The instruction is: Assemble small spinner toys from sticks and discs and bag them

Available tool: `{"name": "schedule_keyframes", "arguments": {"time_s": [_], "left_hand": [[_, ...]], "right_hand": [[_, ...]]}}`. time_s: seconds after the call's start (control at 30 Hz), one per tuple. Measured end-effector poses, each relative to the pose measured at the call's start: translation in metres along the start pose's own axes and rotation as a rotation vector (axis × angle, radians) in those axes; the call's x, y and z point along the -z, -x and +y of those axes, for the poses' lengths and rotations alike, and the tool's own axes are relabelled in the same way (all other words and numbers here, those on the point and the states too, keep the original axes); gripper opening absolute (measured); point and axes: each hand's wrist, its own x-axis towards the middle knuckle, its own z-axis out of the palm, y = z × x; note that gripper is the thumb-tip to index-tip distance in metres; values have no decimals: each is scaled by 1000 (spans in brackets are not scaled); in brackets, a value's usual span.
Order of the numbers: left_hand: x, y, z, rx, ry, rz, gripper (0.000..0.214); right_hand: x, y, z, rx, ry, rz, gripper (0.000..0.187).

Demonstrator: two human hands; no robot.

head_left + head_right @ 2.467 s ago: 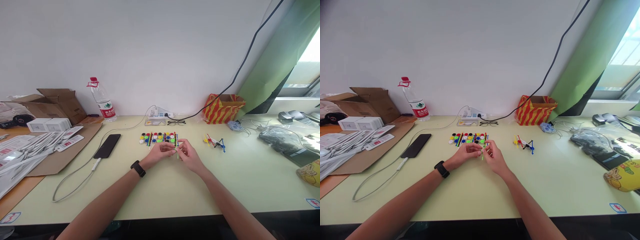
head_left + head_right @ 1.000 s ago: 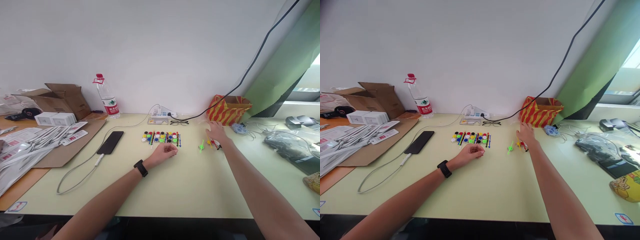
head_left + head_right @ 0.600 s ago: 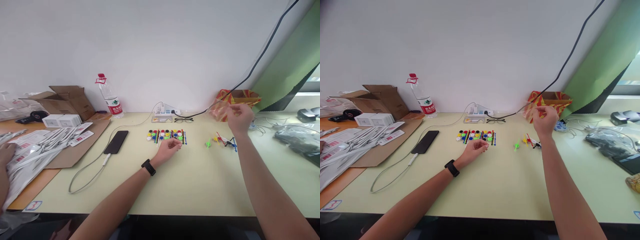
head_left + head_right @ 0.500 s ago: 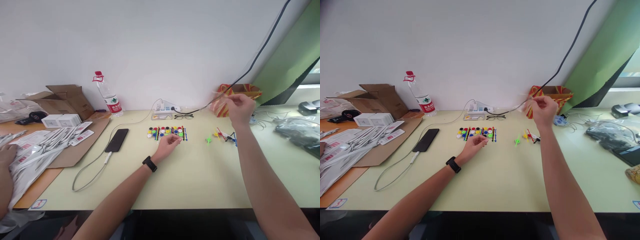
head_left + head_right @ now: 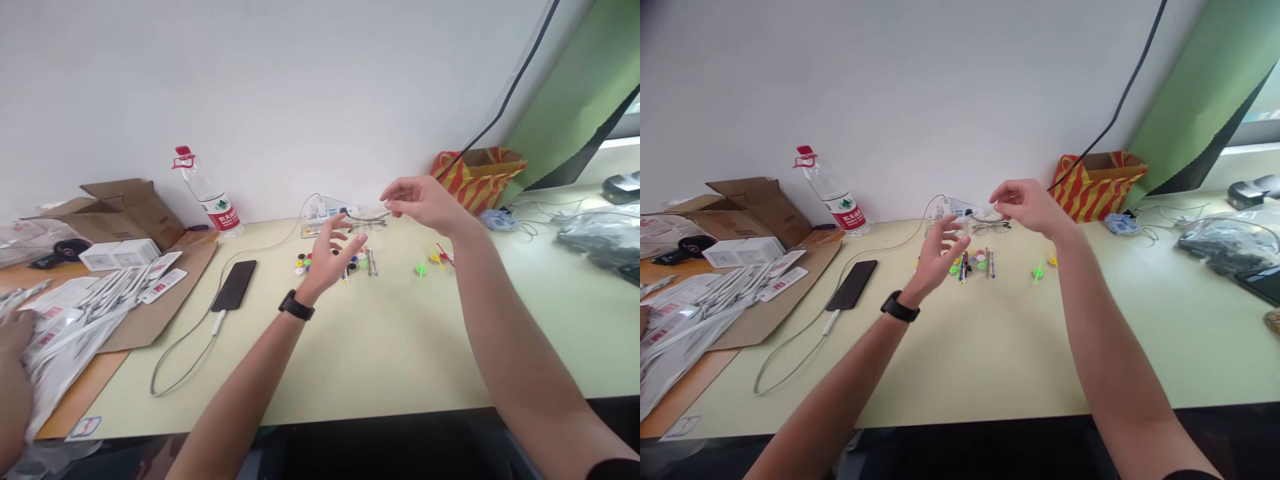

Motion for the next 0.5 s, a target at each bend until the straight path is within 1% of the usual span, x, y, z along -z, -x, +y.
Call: {"name": "schedule_keyframes", "arguments": {"time_s": [0.03, 0.1, 0.13, 0.2, 0.27, 0.4, 0.43, 0.5], "left_hand": [[5, -12, 7, -13, -27, -61, 55], [15, -35, 20, -72, -88, -183, 44], [20, -44, 26, -99, -94, -225, 38], [29, -55, 36, -112, -64, -270, 35], [36, -59, 44, -109, -49, -254, 37], [44, -55, 55, -111, -25, -250, 41], [45, -54, 57, -114, -18, -243, 42], [46, -53, 60, -128, -10, -197, 43]], "right_hand": [[-3, -1, -3, 12, 2, -38, 15], [-7, -2, -7, 36, 3, -83, 19], [-8, -2, -8, 46, 8, -93, 21], [-7, -1, -12, 64, 26, -90, 27], [-4, 2, -17, 76, 45, -70, 33], [-2, 8, -28, 90, 33, -5, 39], [-3, 9, -31, 90, 10, -9, 40], [-6, 11, -35, 76, -45, -79, 40]]}}
